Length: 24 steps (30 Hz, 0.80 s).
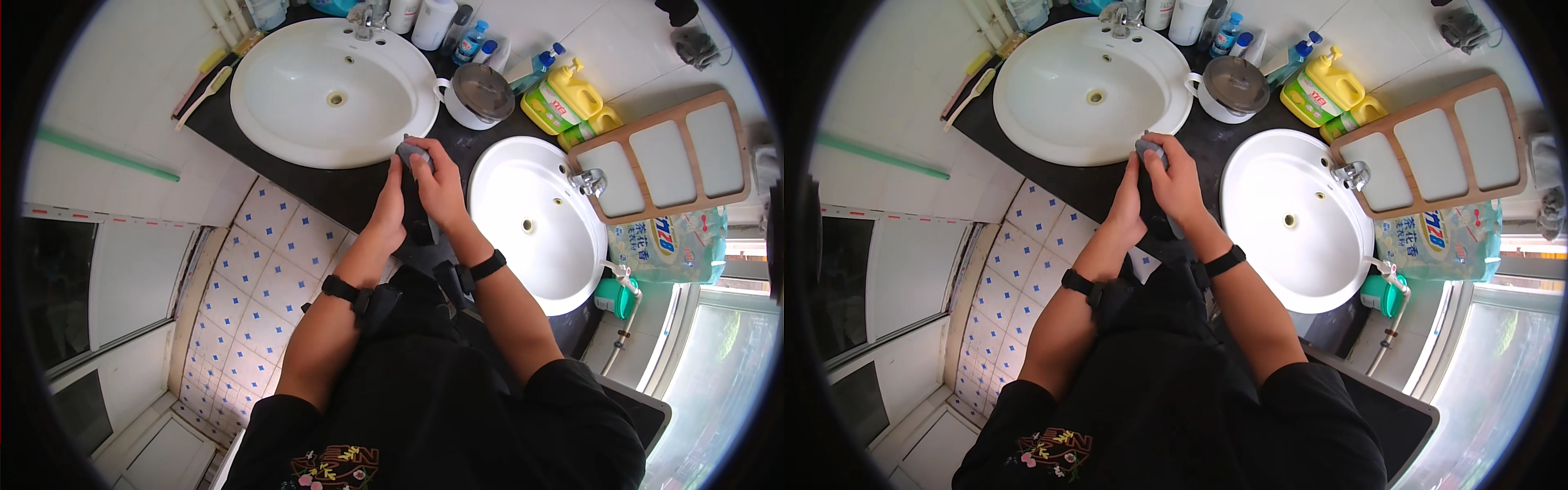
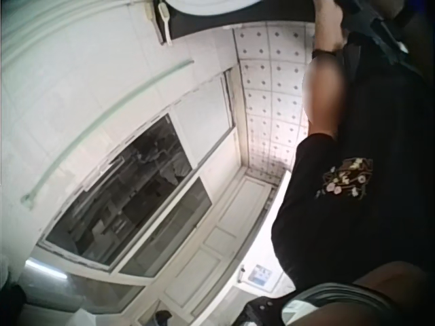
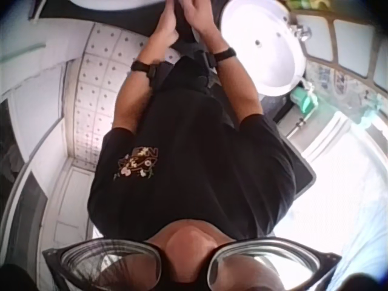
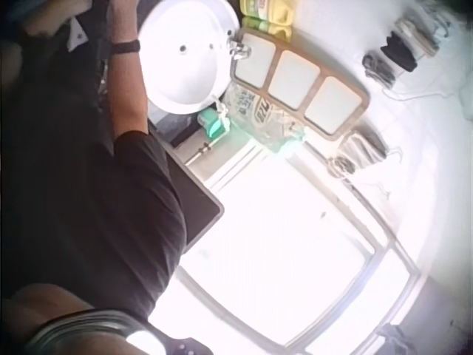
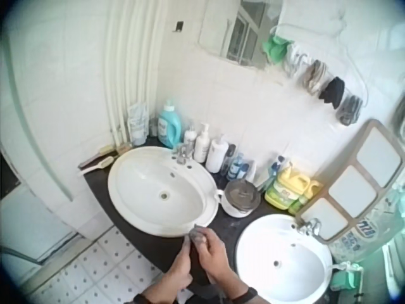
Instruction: Cleaning and drying a black circular plastic object and a grey cloth in a bathroom sink.
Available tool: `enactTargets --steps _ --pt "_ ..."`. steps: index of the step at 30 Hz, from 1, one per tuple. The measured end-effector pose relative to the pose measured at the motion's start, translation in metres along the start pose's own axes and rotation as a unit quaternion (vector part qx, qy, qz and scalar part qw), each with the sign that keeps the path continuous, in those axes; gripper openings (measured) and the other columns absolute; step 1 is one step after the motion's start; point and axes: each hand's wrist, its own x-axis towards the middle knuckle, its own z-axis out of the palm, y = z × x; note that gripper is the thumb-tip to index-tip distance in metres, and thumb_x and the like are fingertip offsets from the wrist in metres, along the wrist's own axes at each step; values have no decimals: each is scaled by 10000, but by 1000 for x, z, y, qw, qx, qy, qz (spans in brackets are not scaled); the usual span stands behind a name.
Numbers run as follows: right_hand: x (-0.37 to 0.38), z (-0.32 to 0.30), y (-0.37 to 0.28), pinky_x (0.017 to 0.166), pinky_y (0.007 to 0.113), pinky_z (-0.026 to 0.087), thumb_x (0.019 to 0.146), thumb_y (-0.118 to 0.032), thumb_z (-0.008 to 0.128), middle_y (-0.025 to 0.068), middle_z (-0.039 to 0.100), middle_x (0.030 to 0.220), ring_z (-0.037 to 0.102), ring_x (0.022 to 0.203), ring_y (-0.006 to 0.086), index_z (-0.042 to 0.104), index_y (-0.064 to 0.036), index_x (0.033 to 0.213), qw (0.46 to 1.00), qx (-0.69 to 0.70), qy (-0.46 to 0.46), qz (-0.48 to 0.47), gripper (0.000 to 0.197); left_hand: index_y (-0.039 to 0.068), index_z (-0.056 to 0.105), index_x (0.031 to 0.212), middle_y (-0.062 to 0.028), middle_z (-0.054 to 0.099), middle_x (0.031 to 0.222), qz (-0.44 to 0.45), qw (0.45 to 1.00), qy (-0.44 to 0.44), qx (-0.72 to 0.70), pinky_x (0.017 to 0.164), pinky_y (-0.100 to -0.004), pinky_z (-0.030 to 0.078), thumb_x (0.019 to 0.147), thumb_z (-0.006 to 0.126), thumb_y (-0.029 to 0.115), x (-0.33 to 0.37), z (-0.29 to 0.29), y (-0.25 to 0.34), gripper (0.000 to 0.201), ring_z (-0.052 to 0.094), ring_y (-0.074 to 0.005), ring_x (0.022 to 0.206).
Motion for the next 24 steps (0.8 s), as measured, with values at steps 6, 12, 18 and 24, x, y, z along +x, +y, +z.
enactTargets --steps 6,12,18,24 --pt "-46 -21 -15 1013 438 435 727 -14 641 130 638 1158 515 1234 383 637 -27 1081 947 -220 -41 -230 354 126 531 1199 -83 551 1224 -42 993 -61 -94 942 -412 472 955 330 660 3 5 6 621 545 -193 1138" --pt "-87 -49 19 1092 482 357 755 44 630 176 569 1317 449 1310 407 605 1 1154 947 -239 76 -200 402 132 99 1466 -149 426 1314 -52 999 -3 -10 965 -454 446 834 722 288 34 30 -8 900 490 -289 1174" --pt "-71 -51 12 1038 435 416 774 -15 646 159 563 1323 512 1234 381 607 1 1178 943 -250 160 -152 407 191 167 1387 -128 448 1267 -62 991 120 2 942 -468 450 797 763 223 25 60 -13 839 492 -264 1167" --pt "-46 -48 4 980 427 452 784 -62 665 147 599 1262 563 1138 366 618 -2 1157 934 -272 149 -181 381 180 151 1420 -129 463 1256 -21 977 207 -43 927 -443 483 815 727 360 29 62 -27 855 507 -283 1152"
